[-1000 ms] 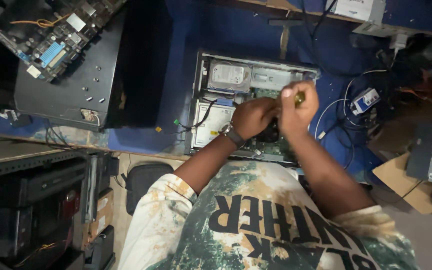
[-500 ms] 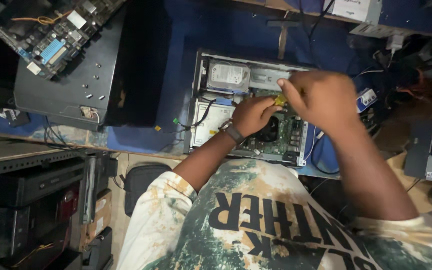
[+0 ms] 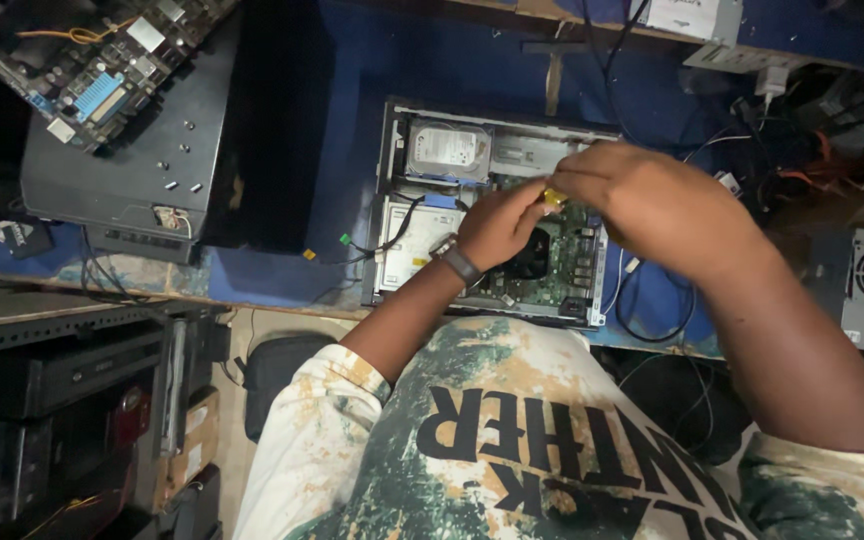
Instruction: The person uses a yellow screwdriver to remove screws from a CPU fan and a power supply unit inside an open desktop computer case. They remove the fan and set it aside, then unscrew and remove the power supply unit, placing it on the table.
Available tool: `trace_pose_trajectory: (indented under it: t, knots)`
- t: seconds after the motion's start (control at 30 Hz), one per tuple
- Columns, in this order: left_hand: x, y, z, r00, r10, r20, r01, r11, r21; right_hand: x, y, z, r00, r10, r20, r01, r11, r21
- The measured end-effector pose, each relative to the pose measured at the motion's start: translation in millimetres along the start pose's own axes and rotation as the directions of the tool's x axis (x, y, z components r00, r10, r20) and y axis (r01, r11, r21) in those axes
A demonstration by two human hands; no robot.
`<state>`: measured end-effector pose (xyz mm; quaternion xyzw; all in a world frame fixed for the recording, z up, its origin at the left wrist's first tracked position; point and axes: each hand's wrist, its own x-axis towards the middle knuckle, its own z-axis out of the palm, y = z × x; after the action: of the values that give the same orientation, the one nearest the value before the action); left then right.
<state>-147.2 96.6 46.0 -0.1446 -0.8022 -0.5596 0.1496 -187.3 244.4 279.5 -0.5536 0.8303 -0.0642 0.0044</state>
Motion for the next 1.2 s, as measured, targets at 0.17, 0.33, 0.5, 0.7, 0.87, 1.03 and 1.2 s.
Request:
trace_pose_trajectory:
  t: [0.17, 0.33, 0.5, 0.7, 0.87, 1.03, 1.2]
  knots:
    - [4, -5, 4, 0.999, -0.041, -0.024, 0.043, 0.994, 0.1, 10, -9, -2, 0.871, 0.427, 0.243, -0.383, 0.9, -0.208]
    - [9, -1, -4, 0.996, -0.014, -0.086, 0.026, 0.989, 0.145, 15, -9, 5, 0.948, 0.292, 0.122, -0.282, 0.955, -0.095]
    - [0, 3, -11, 1.0, 0.011, 0.022, -0.01, 0.999, -0.033, 11, -4, 2, 0.986, 0.144, 0.08, -0.144, 0.99, -0.008]
    - [0, -1, -2, 1.0, 0.006, -0.003, -0.005, 0.998, 0.066, 12, -8, 9, 0.931, 0.328, 0.159, -0.298, 0.936, -0.186]
    - [5, 5, 5, 0.984, 0.088, -0.153, -0.08, 0.995, 0.057, 17, -8, 24, 0.89, 0.456, 0.009, -0.444, 0.871, -0.211]
    - [4, 9, -4, 0.997, -0.031, -0.068, 0.035, 0.997, 0.068, 9, -5, 19, 0.975, 0.216, 0.055, -0.21, 0.973, -0.098]
    - [0, 2, -8, 0.994, 0.106, 0.03, -0.104, 0.992, -0.074, 9, -9, 9, 0.998, 0.024, 0.065, -0.023, 1.0, -0.007]
